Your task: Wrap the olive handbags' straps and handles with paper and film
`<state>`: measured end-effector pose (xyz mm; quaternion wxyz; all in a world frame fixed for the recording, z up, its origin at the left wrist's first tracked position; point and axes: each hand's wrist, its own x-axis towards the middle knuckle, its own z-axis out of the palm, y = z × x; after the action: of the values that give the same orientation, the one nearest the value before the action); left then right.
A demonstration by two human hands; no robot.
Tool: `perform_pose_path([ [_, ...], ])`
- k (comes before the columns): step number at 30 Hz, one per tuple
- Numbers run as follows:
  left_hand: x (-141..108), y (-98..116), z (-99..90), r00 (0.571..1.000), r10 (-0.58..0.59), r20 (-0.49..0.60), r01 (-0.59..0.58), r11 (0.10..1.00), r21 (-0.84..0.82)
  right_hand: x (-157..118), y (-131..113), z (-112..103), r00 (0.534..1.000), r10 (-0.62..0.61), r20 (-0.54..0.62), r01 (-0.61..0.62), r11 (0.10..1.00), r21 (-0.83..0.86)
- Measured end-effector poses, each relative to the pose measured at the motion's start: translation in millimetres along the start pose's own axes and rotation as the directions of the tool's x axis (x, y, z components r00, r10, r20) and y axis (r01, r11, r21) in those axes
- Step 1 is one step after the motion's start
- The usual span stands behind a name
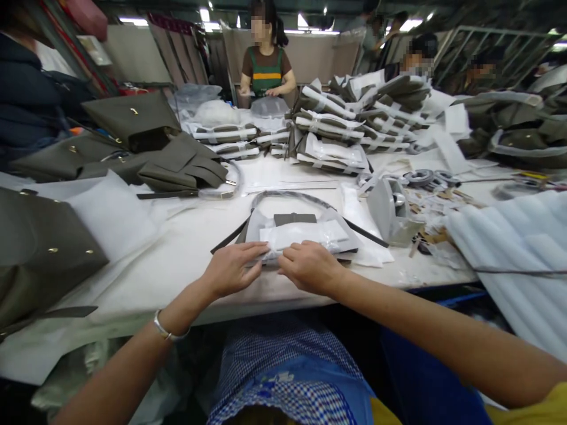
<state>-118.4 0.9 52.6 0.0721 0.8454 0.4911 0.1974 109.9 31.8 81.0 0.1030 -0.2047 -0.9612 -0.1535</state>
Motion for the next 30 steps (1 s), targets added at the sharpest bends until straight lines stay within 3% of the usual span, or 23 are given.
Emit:
perform_pose_path([
  [6, -8, -1, 13.2, 0.992, 0.028, -0.120, -0.036, 0.997, -0.064, 18, 1, 5, 0.993, -0.012, 0.114, 0.018, 0.998, -0.055],
  [18, -6, 0, 47.2, 0.954, -0.060, -0.295, 0.046, 0.997, -0.054, 39, -5, 4, 0.975, -0.079, 0.206, 0.106, 0.986, -0.127],
  [30, -9, 0, 48.0, 0.954, -0.080, -0.289, 0.051, 0.993, -0.106, 54, -3, -13, 0.919, -0.067, 0.388, 0.112, 0.989, -0.096],
])
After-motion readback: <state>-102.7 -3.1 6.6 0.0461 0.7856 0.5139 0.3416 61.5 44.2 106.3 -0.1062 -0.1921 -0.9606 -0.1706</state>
